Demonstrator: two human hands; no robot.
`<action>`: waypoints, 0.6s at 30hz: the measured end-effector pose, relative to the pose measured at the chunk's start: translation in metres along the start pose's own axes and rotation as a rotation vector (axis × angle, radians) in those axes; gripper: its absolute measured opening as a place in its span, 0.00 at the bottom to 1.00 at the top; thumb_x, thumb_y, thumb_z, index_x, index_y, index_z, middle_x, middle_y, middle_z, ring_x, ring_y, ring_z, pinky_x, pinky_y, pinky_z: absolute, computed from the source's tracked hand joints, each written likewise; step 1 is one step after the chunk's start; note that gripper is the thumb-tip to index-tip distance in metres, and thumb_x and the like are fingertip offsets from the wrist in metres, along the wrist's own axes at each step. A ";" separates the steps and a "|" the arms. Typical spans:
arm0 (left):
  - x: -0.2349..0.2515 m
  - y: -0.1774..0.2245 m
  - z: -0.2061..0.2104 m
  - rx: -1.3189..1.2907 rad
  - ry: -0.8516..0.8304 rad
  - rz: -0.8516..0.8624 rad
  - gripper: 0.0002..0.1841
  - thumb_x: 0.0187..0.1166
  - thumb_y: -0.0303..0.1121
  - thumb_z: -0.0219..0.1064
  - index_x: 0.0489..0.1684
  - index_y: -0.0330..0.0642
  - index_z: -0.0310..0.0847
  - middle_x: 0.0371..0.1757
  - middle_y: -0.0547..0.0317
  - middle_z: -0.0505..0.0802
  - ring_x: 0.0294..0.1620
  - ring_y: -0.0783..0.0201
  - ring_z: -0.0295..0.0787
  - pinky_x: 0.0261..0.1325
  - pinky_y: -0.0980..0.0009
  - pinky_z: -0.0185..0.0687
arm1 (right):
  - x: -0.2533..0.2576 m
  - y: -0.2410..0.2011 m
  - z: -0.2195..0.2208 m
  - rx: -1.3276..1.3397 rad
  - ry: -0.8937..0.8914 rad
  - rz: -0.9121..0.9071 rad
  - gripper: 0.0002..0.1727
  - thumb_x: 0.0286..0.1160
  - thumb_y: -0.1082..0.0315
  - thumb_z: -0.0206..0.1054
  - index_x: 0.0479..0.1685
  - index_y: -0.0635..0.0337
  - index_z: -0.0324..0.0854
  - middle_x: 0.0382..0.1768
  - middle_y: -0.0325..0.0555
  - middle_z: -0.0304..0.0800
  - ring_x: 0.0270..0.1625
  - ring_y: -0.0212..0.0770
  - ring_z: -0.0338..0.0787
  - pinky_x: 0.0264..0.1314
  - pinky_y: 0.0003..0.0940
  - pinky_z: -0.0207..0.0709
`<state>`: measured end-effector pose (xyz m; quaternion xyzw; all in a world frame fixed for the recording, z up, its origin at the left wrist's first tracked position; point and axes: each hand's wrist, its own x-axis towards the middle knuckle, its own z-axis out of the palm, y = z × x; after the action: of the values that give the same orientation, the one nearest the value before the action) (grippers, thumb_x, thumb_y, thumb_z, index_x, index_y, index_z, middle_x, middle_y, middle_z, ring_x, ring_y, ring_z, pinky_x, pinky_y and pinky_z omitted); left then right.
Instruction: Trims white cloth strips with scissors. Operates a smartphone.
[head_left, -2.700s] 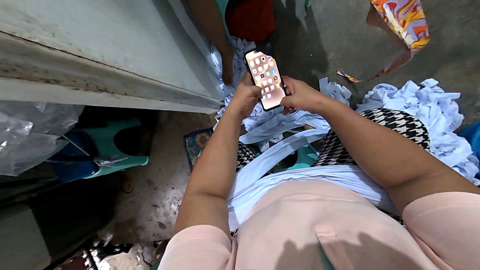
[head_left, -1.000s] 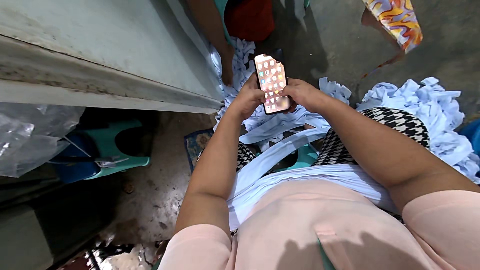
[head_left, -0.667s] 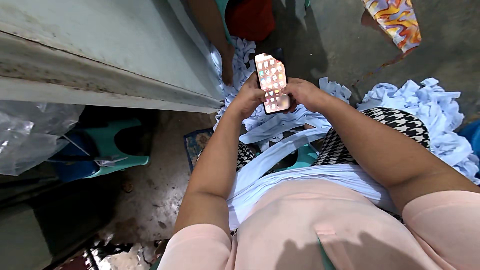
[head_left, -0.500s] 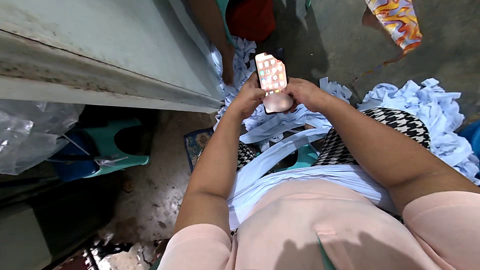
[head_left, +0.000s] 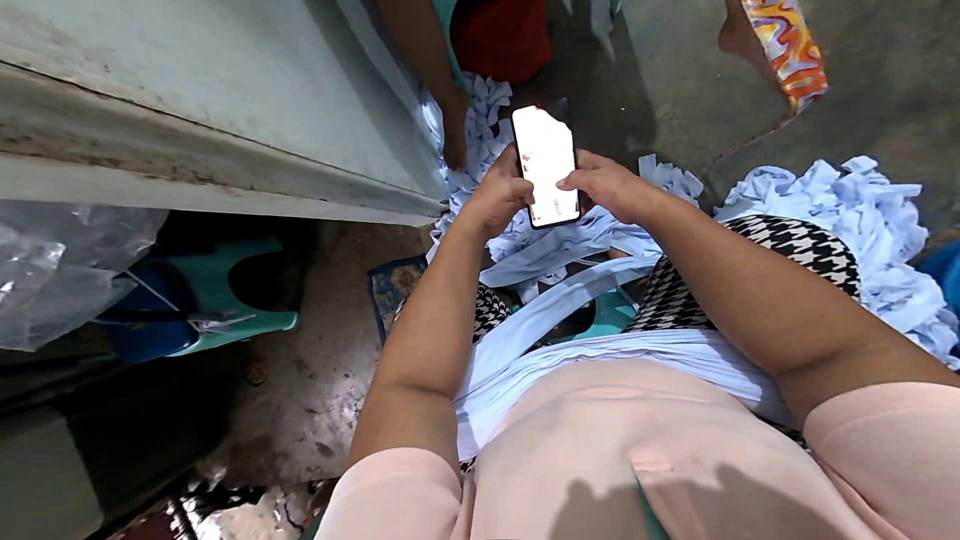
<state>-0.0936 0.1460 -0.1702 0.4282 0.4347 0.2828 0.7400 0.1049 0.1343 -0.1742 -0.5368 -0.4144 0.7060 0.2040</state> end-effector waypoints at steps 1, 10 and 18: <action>0.000 -0.001 0.001 0.009 -0.013 0.000 0.39 0.59 0.12 0.57 0.80 0.39 0.56 0.61 0.48 0.87 0.53 0.60 0.91 0.52 0.62 0.90 | 0.000 0.000 0.000 0.024 0.017 -0.041 0.25 0.85 0.65 0.58 0.81 0.54 0.66 0.55 0.51 0.89 0.47 0.41 0.91 0.46 0.40 0.86; 0.001 -0.008 0.009 0.122 -0.145 -0.037 0.40 0.58 0.16 0.59 0.81 0.40 0.56 0.63 0.49 0.87 0.55 0.61 0.90 0.51 0.64 0.89 | 0.008 0.005 -0.005 0.161 0.187 -0.099 0.29 0.87 0.55 0.62 0.82 0.56 0.63 0.56 0.53 0.89 0.50 0.44 0.93 0.50 0.43 0.89; 0.001 -0.007 0.009 0.128 -0.151 -0.018 0.38 0.60 0.16 0.60 0.80 0.39 0.58 0.63 0.49 0.87 0.55 0.62 0.89 0.50 0.65 0.88 | 0.011 0.006 -0.006 0.105 0.207 -0.106 0.31 0.87 0.51 0.60 0.82 0.56 0.62 0.57 0.54 0.88 0.52 0.46 0.93 0.50 0.46 0.89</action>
<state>-0.0854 0.1402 -0.1741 0.4908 0.3986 0.2146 0.7445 0.1077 0.1409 -0.1864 -0.5726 -0.3815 0.6558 0.3105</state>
